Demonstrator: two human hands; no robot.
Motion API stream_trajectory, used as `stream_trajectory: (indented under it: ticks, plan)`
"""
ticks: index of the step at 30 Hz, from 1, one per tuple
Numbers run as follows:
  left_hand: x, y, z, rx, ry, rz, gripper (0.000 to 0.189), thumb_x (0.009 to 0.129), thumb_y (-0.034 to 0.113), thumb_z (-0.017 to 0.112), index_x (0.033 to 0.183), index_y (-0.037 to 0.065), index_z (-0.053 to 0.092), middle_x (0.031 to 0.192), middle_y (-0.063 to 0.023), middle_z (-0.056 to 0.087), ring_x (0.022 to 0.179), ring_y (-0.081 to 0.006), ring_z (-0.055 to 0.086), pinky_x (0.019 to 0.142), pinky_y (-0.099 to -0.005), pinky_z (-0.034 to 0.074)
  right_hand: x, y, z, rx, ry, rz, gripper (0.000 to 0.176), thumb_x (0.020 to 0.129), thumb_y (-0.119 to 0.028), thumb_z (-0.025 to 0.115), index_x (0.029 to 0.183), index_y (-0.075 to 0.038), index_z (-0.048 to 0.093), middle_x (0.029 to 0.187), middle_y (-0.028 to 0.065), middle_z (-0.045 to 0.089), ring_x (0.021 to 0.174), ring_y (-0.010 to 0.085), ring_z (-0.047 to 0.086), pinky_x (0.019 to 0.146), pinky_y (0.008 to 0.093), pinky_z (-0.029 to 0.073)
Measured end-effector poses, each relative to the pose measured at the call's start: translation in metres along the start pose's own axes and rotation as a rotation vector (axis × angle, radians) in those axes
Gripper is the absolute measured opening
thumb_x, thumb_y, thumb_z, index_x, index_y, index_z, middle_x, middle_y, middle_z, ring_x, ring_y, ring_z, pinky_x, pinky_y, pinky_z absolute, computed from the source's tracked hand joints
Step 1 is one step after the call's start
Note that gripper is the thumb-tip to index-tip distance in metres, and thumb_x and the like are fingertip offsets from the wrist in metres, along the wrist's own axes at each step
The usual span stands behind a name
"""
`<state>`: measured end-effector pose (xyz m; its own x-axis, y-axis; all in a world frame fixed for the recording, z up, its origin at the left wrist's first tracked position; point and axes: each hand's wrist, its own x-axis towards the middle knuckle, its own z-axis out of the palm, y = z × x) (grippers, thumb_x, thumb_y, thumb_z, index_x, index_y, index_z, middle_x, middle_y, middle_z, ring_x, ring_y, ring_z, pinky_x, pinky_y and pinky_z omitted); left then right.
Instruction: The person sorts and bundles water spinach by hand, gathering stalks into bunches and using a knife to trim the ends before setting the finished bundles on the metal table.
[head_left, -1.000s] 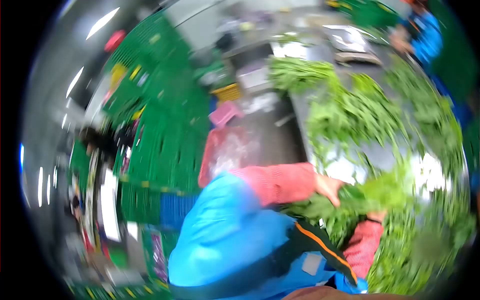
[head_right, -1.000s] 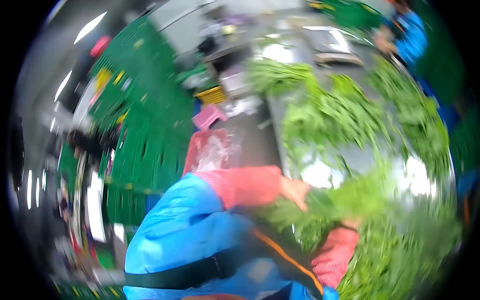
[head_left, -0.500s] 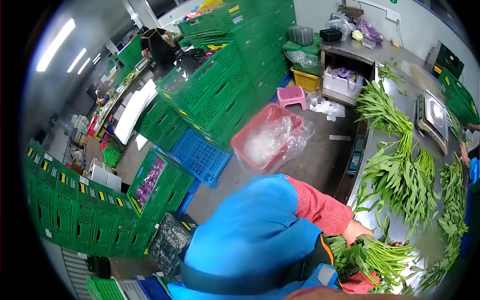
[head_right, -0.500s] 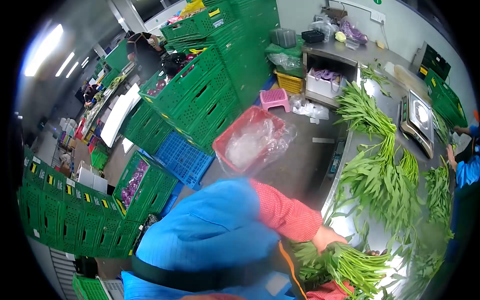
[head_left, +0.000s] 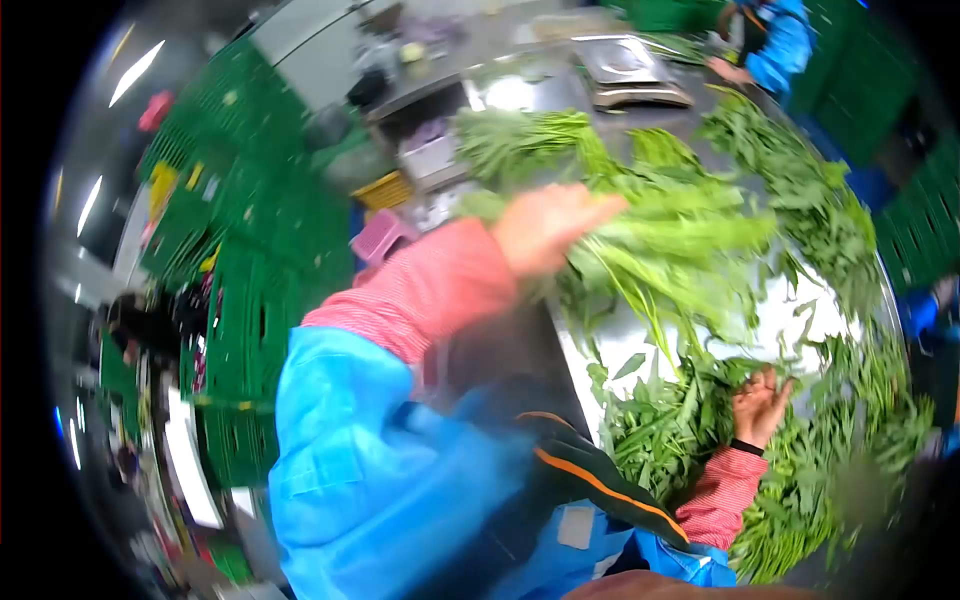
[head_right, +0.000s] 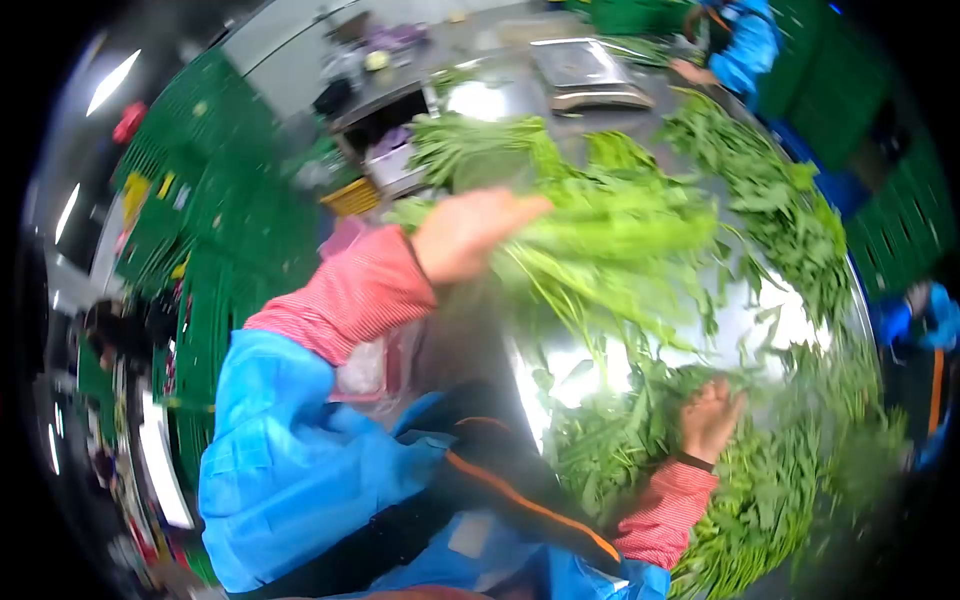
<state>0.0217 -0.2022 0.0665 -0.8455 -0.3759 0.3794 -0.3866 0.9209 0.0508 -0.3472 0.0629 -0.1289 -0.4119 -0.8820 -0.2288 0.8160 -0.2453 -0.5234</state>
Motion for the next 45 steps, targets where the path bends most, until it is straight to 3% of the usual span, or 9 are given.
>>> stream_trajectory:
  ticks: [5, 8, 11, 17, 18, 23, 26, 41, 45]
  plan:
    - [0.081, -0.108, 0.006, -0.423, 0.012, -0.439, 0.057, 0.076, 0.011, 0.07, 0.129, 0.006, 0.05, 0.119, -0.0135, 0.062, 0.105, -0.0237, 0.062, 0.083, -0.0344, 0.053, -0.021, 0.027, -0.002, 0.039, 0.094, -0.035, 0.041, 0.098, -0.046, 0.044, 0.107, -0.01, 0.061, 0.075, -0.0001, 0.054, 0.06, 0.0125, 0.047, 0.06, 0.0279, 0.043]
    - [0.113, -0.193, 0.066, -1.723, -0.088, -0.909, 0.039, 0.086, 0.022, 0.064, 0.116, -0.002, 0.056, 0.098, -0.0105, 0.068, 0.08, -0.0223, 0.068, 0.073, -0.0328, 0.056, -0.008, 0.053, 0.022, 0.068, 0.243, -0.075, 0.04, 0.099, -0.045, 0.042, 0.106, -0.011, 0.061, 0.075, 0.0006, 0.055, 0.058, 0.0124, 0.045, 0.057, 0.0281, 0.042]
    - [0.111, -0.275, 0.14, -2.132, -0.06, -0.596, 0.04, 0.092, 0.028, 0.055, 0.121, 0.001, 0.055, 0.107, -0.0131, 0.065, 0.094, -0.0247, 0.064, 0.085, -0.037, 0.053, 0.016, 0.075, 0.05, 0.014, 0.299, -0.048, 0.038, 0.099, -0.044, 0.042, 0.103, -0.011, 0.06, 0.073, 0.0007, 0.054, 0.055, 0.0117, 0.044, 0.055, 0.028, 0.04]
    - [0.118, -0.294, 0.151, -2.092, 0.2, -0.981, 0.045, 0.095, 0.038, 0.045, 0.122, 0.004, 0.056, 0.111, -0.0129, 0.063, 0.099, -0.0263, 0.062, 0.088, -0.0395, 0.051, 0.095, 0.114, 0.095, 0.099, 0.305, -0.01, 0.037, 0.1, -0.043, 0.042, 0.102, -0.01, 0.057, 0.075, 0.0013, 0.058, 0.051, 0.011, 0.043, 0.052, 0.0261, 0.037]
    - [0.117, -0.296, 0.152, -2.078, 0.223, -1.015, 0.046, 0.095, 0.039, 0.044, 0.122, 0.004, 0.056, 0.112, -0.0129, 0.063, 0.1, -0.0265, 0.061, 0.088, -0.0399, 0.05, 0.106, 0.115, 0.096, 0.112, 0.02, 0.046, 0.023, 0.097, -0.034, 0.052, 0.104, -0.012, 0.056, 0.099, -0.0016, 0.063, 0.083, 0.0123, 0.066, 0.063, 0.0274, 0.051]
    - [0.126, -0.309, 0.154, -2.015, 0.329, -1.12, 0.052, 0.097, 0.047, 0.035, 0.123, 0.006, 0.056, 0.116, -0.0128, 0.061, 0.103, -0.0278, 0.059, 0.091, -0.042, 0.048, 0.143, 0.146, 0.121, 0.062, 0.113, 0.081, 0.026, 0.097, -0.035, 0.053, 0.103, -0.01, 0.056, 0.094, 0.0026, 0.064, 0.073, 0.012, 0.064, 0.058, 0.0228, 0.049]
    - [0.127, -0.366, 0.184, -2.207, 0.271, -0.766, 0.049, 0.097, 0.044, 0.038, 0.118, 0.005, 0.059, 0.111, -0.0125, 0.063, 0.099, -0.0283, 0.061, 0.089, -0.0421, 0.05, 0.152, 0.154, 0.142, -0.056, 0.145, 0.087, 0.035, 0.097, -0.044, 0.049, 0.104, -0.01, 0.055, 0.073, 0.0021, 0.06, 0.053, 0.0102, 0.052, 0.047, 0.0225, 0.039]
    - [0.138, -0.463, 0.184, -2.017, 0.465, -0.851, 0.04, 0.092, 0.044, 0.051, 0.109, 0.008, 0.061, 0.104, -0.0097, 0.064, 0.094, -0.0282, 0.061, 0.084, -0.0412, 0.052, 0.18, 0.179, 0.14, -0.054, 0.252, 0.157, 0.034, 0.096, -0.045, 0.05, 0.104, -0.012, 0.056, 0.068, -0.0006, 0.058, 0.052, 0.0104, 0.049, 0.048, 0.0245, 0.038]
    - [0.148, -0.479, 0.163, -2.077, 0.279, -0.725, 0.037, 0.092, 0.039, 0.055, 0.111, 0.008, 0.061, 0.105, -0.009, 0.065, 0.094, -0.0265, 0.061, 0.083, -0.0406, 0.052, 0.188, 0.18, 0.14, -0.068, 0.29, 0.172, 0.034, 0.097, -0.044, 0.049, 0.101, -0.011, 0.056, 0.068, -0.0005, 0.058, 0.051, 0.0104, 0.048, 0.048, 0.024, 0.037]
